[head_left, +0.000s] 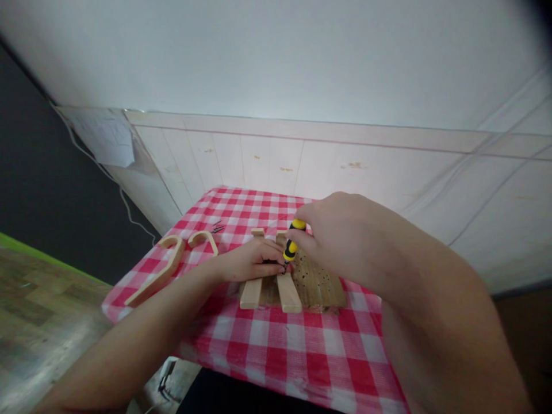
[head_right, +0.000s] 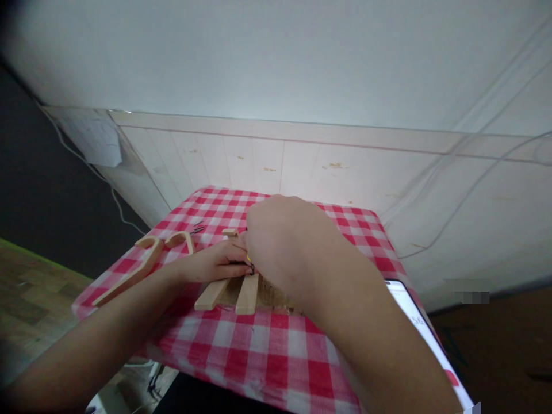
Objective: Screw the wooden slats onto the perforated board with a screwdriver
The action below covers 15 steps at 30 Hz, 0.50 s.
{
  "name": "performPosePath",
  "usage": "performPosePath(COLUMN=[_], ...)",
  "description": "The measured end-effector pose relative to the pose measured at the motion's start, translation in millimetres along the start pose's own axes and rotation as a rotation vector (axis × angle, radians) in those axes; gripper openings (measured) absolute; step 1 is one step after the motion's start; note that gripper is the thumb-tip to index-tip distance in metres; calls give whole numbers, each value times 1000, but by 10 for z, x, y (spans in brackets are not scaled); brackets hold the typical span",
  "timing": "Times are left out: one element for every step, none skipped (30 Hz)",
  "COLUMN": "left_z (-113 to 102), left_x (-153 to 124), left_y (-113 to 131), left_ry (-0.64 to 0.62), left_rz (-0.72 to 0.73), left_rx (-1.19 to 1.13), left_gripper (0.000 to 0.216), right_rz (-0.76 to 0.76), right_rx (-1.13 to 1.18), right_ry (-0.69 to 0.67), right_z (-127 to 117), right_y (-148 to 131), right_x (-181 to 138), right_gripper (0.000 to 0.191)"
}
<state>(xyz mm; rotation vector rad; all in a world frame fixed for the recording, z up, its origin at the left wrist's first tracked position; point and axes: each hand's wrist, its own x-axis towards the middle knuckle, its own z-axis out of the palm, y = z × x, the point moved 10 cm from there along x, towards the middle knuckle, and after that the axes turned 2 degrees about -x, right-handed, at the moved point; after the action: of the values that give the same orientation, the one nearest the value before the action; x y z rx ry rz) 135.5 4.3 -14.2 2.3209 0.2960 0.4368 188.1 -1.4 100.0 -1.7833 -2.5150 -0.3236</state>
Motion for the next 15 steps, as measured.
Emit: performPosePath(left_z=[13, 17, 19, 21, 21, 21, 23, 30, 34, 33, 31, 29, 24, 20, 22], left_x=[3, 4, 4, 2, -1, -5, -9, -12, -14, -14, -12, -8, -4, 1, 6], left_y=[0, -7, -15, -21, -25, -33, -41, -48, -53, -55, -52, -44, -32, -23, -19], left_ry=[-16, -20, -22, -23, -20, -16, -15, -19, -22, -22, -22, -24, -23, -22, -26], left_rz=[-3, -9, -15, -15, -13, -13, -15, -19, -21, -23, -21, -13, -3, 5, 9], left_rx=[-7, -8, -5, 0, 4, 4, -3, -18, -34, -46, -53, -53, -48, -39, -31], left_gripper=[20, 21, 21, 20, 20, 19, 19, 18, 16, 15, 14, 12, 11, 11, 11], right_rz=[45, 81, 102, 96, 57, -3, -69, -130, -170, -193, -205, -211, -205, -183, -139], right_rx=[-13, -22, -23, -8, 26, 74, 124, 165, 188, 190, 177, 157, 132, 103, 67], right_ry=[-12, -28, -37, -46, -51, -54, -55, -61, -68, -77, -85, -101, -120, -137, -146], right_z=[-12, -19, -28, -28, -22, -14, -8, 2, 12, 23, 32, 47, 65, 82, 93], right_y=[28, 44, 44, 21, -32, -100, -167, -220, -248, -253, -244, -229, -202, -164, -107], right_x=[11, 28, 50, 76, 102, 122, 129, 124, 110, 91, 72, 54, 42, 39, 48], right_gripper=[43, 45, 45, 41, 35, 30, 26, 23, 23, 22, 21, 19, 17, 17, 19])
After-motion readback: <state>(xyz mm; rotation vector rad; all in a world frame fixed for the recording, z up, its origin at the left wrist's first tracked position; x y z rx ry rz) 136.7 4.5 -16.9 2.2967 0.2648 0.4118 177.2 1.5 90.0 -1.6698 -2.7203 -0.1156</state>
